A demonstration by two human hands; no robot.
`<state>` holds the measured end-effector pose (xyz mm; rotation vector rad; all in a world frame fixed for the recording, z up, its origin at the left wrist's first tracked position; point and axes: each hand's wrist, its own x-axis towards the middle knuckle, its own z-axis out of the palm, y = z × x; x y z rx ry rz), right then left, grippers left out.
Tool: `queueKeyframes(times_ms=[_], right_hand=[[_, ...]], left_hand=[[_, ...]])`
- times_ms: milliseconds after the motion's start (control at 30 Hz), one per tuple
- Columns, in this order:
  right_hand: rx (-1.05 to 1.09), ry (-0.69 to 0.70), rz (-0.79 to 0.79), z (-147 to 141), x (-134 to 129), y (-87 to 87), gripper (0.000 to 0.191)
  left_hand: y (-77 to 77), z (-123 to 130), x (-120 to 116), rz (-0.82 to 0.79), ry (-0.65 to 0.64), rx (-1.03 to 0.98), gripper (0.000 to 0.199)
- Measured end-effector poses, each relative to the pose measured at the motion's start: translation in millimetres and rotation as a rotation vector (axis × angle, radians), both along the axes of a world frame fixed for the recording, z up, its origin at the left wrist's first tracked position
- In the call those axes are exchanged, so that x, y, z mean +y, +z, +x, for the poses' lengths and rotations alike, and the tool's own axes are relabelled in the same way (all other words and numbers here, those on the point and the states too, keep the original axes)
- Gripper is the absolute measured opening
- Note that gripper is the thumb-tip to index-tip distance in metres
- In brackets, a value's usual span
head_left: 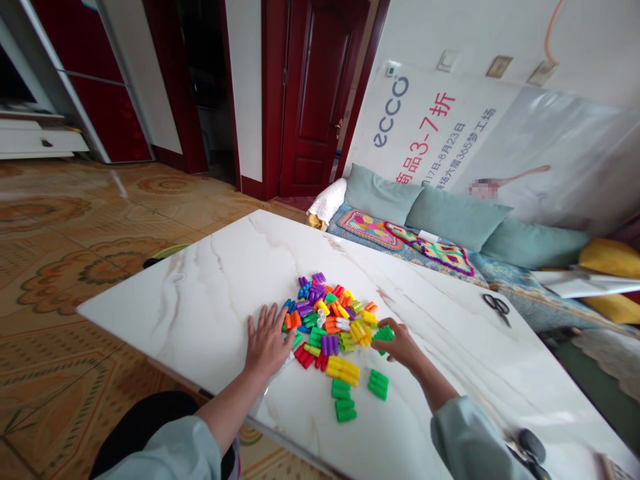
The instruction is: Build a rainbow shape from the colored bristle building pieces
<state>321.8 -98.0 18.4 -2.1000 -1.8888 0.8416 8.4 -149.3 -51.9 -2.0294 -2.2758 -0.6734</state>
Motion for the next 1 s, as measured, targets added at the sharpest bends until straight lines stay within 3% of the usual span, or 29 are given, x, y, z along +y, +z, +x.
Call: queueKeyframes(times_ms=[267,400,533,633,733,833,1000], right_hand=[[0.238,0.008,0.147,-71,29,-0.6,0.049],[0.366,0.018,0.199,-87,36,7.3,0.057],[0.463,0.141,0.369,-73,22,23.3,0.049],[0.204,0.282,0.378,-48,-7,26.4,0.033],[-0.2,0.415,0.292,-23,-46,15.5,0.043],[-0.356,0.494,0.23,-6,-79,-4.1,0.063],[-0.327,0.583,0.301,5,-87,-29.8,0.034]], left_hand=[[-0.9,-1,0,-0.006,0.004,-0.013,0.055],[-3.4,-1,1,0.003,0.002,-0.002,0.055],[-2.1,-1,1,-0.003,0.001,-0.004,0.055],[-0.6,0,1,-0.006,0.004,-0.012,0.054],[-1.1,0,0,0.006,0.001,-0.007,0.055],[-3.2,0,1,0.019,-0.002,0.006,0.055],[-4.3,-1,1,0.018,-0.002,0.018,0.055]])
